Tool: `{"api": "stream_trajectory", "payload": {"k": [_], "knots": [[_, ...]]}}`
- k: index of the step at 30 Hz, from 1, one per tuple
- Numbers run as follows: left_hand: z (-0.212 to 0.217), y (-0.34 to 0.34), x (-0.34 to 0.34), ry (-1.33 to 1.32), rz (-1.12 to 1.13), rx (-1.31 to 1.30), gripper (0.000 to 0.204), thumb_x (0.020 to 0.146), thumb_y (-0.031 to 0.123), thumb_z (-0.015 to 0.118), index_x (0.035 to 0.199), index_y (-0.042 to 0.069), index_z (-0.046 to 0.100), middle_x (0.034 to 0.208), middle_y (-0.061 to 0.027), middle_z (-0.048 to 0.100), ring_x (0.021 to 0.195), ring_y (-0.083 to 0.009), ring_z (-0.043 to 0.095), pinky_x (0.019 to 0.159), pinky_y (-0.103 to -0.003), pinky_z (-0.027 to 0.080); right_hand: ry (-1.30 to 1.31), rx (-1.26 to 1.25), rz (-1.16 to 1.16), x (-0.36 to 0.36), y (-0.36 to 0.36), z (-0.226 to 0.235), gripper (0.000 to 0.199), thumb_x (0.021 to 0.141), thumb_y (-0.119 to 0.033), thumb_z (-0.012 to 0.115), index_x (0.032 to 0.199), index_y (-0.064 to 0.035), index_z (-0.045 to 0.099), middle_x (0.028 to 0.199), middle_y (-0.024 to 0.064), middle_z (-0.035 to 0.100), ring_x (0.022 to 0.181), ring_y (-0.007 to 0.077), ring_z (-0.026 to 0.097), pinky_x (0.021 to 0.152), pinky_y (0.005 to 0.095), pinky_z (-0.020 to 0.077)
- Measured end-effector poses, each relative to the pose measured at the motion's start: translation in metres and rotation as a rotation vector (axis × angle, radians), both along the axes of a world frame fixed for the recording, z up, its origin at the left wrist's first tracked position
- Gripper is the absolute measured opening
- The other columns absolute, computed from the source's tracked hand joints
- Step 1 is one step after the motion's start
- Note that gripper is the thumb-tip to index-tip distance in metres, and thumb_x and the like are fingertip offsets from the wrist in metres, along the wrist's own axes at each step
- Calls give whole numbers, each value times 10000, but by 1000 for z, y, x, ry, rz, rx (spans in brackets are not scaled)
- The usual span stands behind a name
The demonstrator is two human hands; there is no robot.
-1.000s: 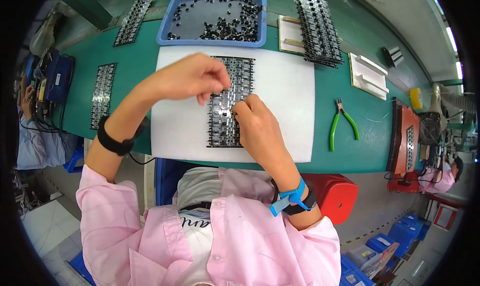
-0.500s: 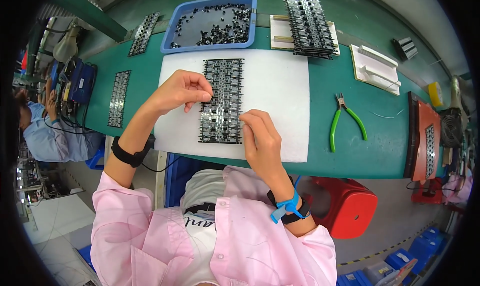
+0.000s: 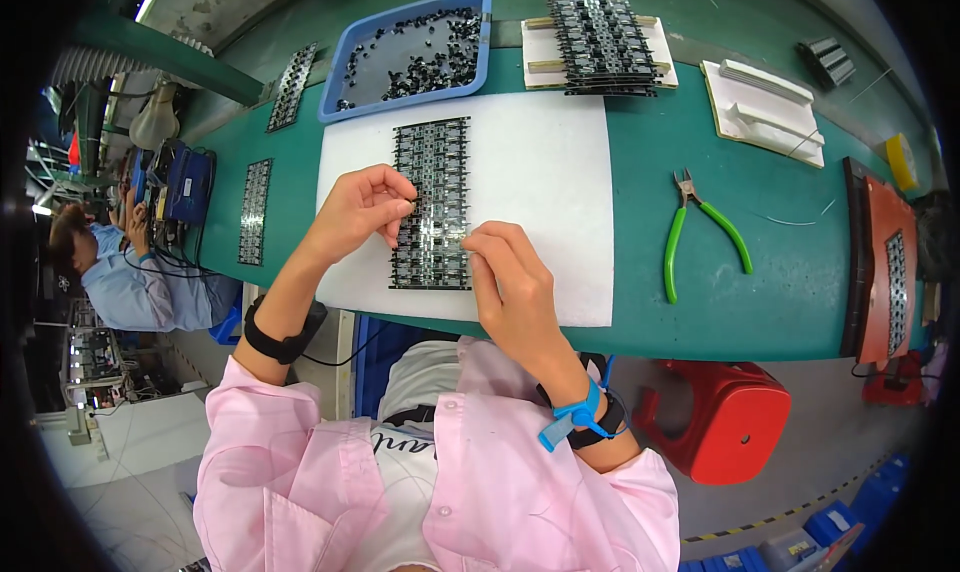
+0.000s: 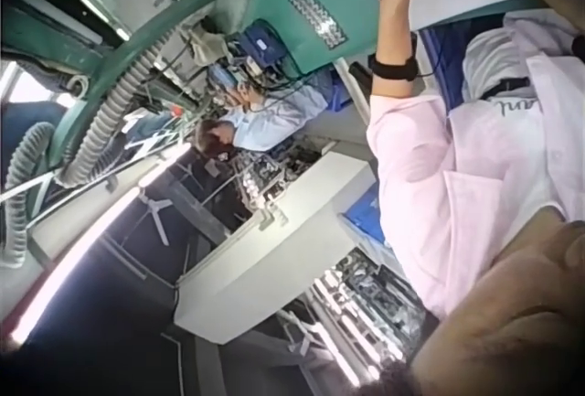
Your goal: Placing small electronic components into a PCB board at an assembly station.
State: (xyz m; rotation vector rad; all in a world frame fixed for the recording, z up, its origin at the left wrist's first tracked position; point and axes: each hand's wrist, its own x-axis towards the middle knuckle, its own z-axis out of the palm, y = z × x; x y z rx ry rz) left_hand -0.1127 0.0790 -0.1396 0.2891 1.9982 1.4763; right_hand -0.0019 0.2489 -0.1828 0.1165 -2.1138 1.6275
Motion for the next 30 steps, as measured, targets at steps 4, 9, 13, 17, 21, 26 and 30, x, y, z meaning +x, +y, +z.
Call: {"api": "stream_trajectory", "payload": {"k": [4, 9, 13, 17, 21, 26, 30], "knots": [[-20, -5, 1, 304, 18, -45, 104, 741, 15, 606, 844, 7, 617, 699, -14, 547, 515, -32, 446, 435, -186, 365, -13, -11, 25, 0, 0, 1, 136, 739, 85, 513, 841, 14, 568, 861, 119, 561, 754, 218, 561, 647, 271, 444], [-29, -6, 8, 661, 44, -89, 109, 692, 13, 657, 796, 46, 658, 714, -3, 548, 502, -34, 393, 438, -193, 312, -24, -2, 42, 0, 2, 0, 142, 737, 90, 513, 843, 15, 571, 864, 120, 562, 748, 215, 564, 636, 268, 445], [-30, -5, 15, 725, 73, -134, 117, 699, 15, 653, 808, 57, 664, 713, -8, 549, 495, -46, 393, 442, -194, 313, -15, 3, 43, -1, 2, -2, 145, 736, 94, 512, 843, 17, 573, 863, 118, 563, 740, 213, 566, 627, 263, 446], [-28, -2, 19, 785, 72, -161, 118, 714, 16, 641, 825, 53, 660, 713, -17, 550, 489, -58, 399, 443, -195, 316, 11, 7, 34, -1, 1, -4, 145, 736, 96, 513, 843, 18, 573, 864, 119, 564, 730, 214, 566, 621, 260, 448], [-28, -1, 19, 767, 83, -189, 112, 722, 12, 633, 826, 48, 654, 717, -25, 552, 494, -68, 415, 448, -199, 328, 16, 15, 35, -1, 3, -3, 148, 734, 99, 514, 843, 19, 573, 863, 121, 565, 725, 215, 566, 616, 260, 449], [-21, 1, 21, 725, 62, -238, 98, 744, 2, 608, 832, 24, 643, 759, -24, 539, 605, -66, 459, 491, -173, 335, 6, 7, 40, -1, 2, -4, 150, 732, 102, 514, 843, 19, 573, 861, 123, 566, 721, 217, 567, 613, 261, 449], [-22, 0, 18, 789, 36, -197, 86, 733, 10, 619, 813, 33, 639, 730, -44, 552, 559, -108, 496, 489, -212, 391, 4, 18, 39, -1, 2, -4, 152, 730, 105, 514, 842, 19, 573, 856, 124, 566, 718, 218, 565, 610, 261, 448]]}}
